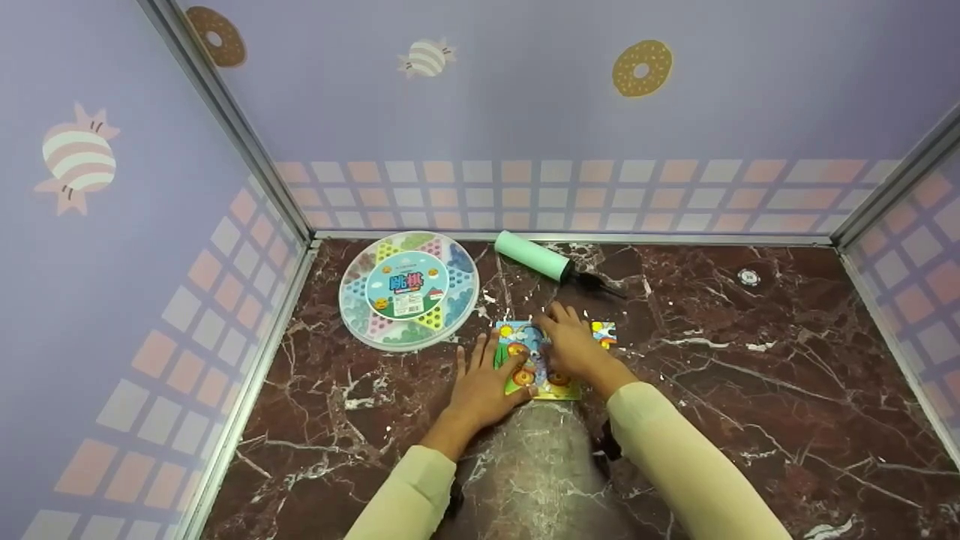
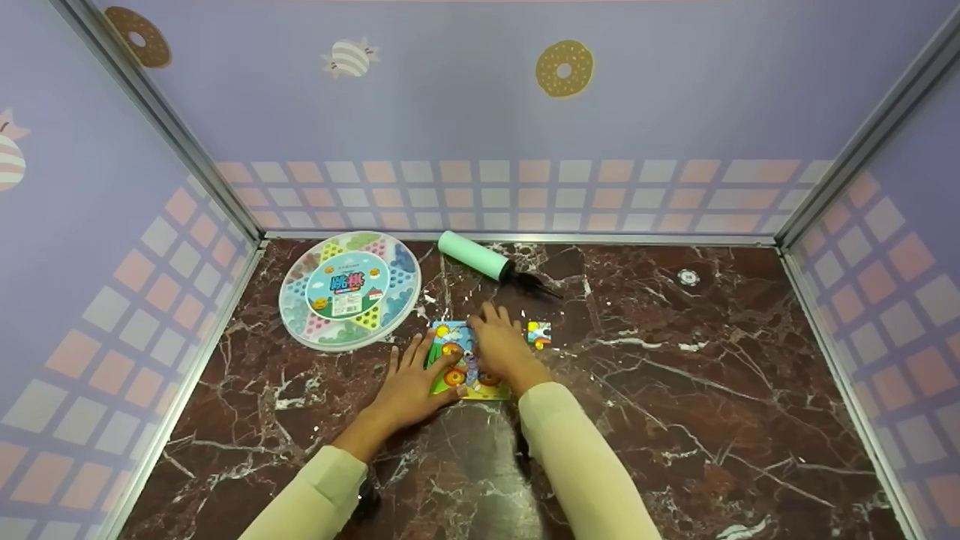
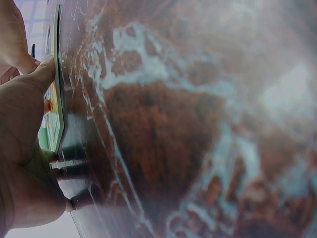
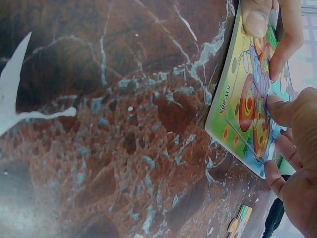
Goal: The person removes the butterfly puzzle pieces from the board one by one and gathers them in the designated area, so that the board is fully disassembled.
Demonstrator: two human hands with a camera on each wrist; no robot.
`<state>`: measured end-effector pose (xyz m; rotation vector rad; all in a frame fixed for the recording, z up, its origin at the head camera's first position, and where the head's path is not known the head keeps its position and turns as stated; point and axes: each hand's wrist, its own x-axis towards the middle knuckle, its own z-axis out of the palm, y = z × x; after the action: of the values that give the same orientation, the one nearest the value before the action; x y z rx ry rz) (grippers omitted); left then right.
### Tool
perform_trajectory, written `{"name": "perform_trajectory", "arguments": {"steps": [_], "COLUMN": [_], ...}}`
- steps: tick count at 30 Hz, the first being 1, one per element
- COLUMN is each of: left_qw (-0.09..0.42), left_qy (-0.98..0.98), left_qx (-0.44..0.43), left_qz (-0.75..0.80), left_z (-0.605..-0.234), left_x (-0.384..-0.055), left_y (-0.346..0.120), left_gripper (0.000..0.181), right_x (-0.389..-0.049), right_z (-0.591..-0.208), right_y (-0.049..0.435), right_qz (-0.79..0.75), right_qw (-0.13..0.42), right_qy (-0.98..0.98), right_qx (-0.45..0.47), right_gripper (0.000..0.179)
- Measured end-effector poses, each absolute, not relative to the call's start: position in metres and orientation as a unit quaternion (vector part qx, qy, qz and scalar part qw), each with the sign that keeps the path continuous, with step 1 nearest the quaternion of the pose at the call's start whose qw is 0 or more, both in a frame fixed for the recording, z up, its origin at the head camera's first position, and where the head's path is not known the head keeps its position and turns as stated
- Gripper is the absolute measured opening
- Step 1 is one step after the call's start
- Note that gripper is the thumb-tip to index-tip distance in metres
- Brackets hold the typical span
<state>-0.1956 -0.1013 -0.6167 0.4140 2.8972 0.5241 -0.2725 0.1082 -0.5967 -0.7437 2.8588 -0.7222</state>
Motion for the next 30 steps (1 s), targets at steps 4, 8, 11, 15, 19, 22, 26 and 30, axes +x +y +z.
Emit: {"name": "perform_trajectory", "arguments": {"steps": [4, 8, 11, 15, 19, 22, 26, 30], "left_qw": [0.083, 0.081, 0.081, 0.084, 0.088, 0.090, 0.088, 0.084], "left_qy": [0.970, 0.970, 0.970, 0.971, 0.971, 0.972, 0.972, 0.972], "left_qx": [0.140, 0.142, 0.143, 0.141, 0.138, 0.137, 0.139, 0.141], "left_qz": [0.182, 0.180, 0.178, 0.176, 0.172, 0.171, 0.169, 0.171], "left_z": [-0.617, -0.616, -0.617, -0.617, -0.616, -0.616, -0.616, -0.618], "left_x": [-0.195, -0.195, -0.195, -0.196, -0.196, -0.196, -0.196, -0.196], "left_y": [-0.102, -0.102, -0.102, -0.102, -0.101, -0.101, -0.101, -0.102], "left_gripper": [0.074, 0.074, 0.074, 0.074, 0.074, 0.074, 0.075, 0.075], "right_x": [-0.272, -0.272, -0.272, -0.271, -0.271, -0.271, -0.271, -0.270], "right_z": [-0.596, -0.595, -0.595, -0.596, -0.596, -0.597, -0.599, -0.601], "right_y": [0.108, 0.107, 0.108, 0.109, 0.110, 0.111, 0.113, 0.117], "right_qz": [-0.229, -0.219, -0.215, -0.212, -0.207, -0.200, -0.193, -0.188], "right_qw": [0.055, 0.052, 0.047, 0.059, 0.065, 0.058, 0.035, 0.007], "right_qy": [0.941, 0.942, 0.941, 0.943, 0.944, 0.944, 0.943, 0.942], "right_qx": [-0.245, -0.250, -0.255, -0.251, -0.248, -0.256, -0.269, -0.279], "right_gripper": [0.045, 0.049, 0.050, 0.051, 0.051, 0.047, 0.039, 0.031]}}
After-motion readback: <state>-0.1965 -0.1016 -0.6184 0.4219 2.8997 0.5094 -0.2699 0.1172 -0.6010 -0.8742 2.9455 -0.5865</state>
